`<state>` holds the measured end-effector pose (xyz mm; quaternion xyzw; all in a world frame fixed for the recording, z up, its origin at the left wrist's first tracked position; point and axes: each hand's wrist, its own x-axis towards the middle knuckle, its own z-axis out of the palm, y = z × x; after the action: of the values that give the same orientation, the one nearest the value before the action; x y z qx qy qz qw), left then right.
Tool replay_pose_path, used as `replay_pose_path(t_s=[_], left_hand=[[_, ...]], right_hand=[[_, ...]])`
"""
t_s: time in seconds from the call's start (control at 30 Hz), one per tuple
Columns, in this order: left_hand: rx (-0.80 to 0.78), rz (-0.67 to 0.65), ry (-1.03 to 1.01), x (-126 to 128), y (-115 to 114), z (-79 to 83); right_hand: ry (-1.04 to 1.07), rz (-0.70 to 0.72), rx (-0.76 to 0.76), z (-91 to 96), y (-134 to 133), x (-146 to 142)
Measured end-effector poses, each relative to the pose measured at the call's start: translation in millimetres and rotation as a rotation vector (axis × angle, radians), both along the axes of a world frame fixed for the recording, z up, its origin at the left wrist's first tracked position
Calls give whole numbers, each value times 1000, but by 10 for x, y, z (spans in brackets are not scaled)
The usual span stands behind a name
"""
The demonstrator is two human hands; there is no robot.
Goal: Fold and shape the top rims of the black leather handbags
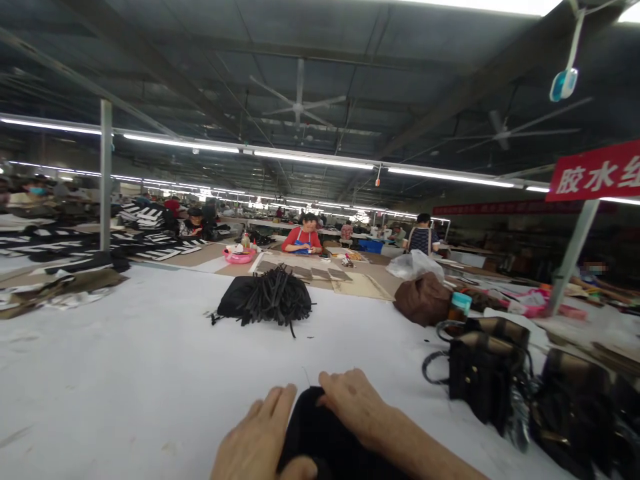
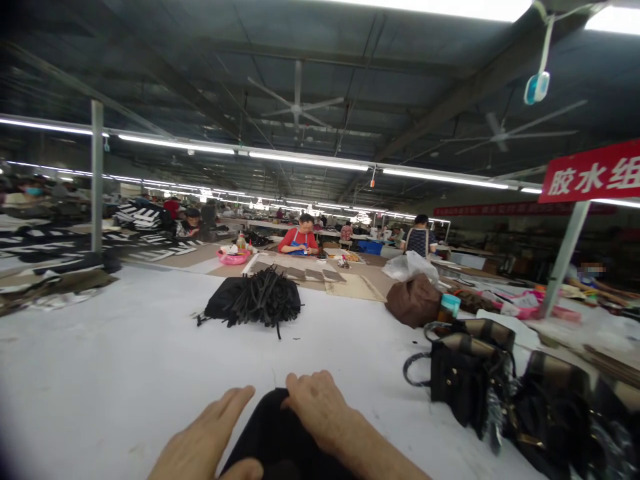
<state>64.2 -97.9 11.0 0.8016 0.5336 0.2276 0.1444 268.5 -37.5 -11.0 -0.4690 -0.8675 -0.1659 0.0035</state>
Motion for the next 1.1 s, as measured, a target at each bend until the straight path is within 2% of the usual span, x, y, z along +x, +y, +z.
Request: replay_pose_path(t_s=[0.07,0.13,0.2,0.27,0.37,0.47,0.7,0.97,1.03,1.1], left_hand=[[-66,-22,138,189,238,162],[-90,-84,264,328,441,239],[-61,-119,307,386,590,214],[-23,-139,301,376,677,136],[-1,-169,270,317,712,50],[-7,-203,255,291,725,41],[-46,-304,185,288,807,-5],[-78,-388,129,310,755,64],[-105,-384,110,299,757,85],[-181,-387,59,285,762,101]], right_hand=[[-38,12,20,29,-13,-57],[-60,21,32,36,-35,-95],[-28,-3,27,23,-72,-85],[56,-98,-9,5,-129,-25],[150,-280,-82,0,-254,118],[180,-363,-146,25,-392,286],[298,-431,-251,-18,-698,678],[398,-499,-261,-22,-796,774],[536,-497,-350,-42,-814,802],[749,-460,-535,-58,-839,833]])
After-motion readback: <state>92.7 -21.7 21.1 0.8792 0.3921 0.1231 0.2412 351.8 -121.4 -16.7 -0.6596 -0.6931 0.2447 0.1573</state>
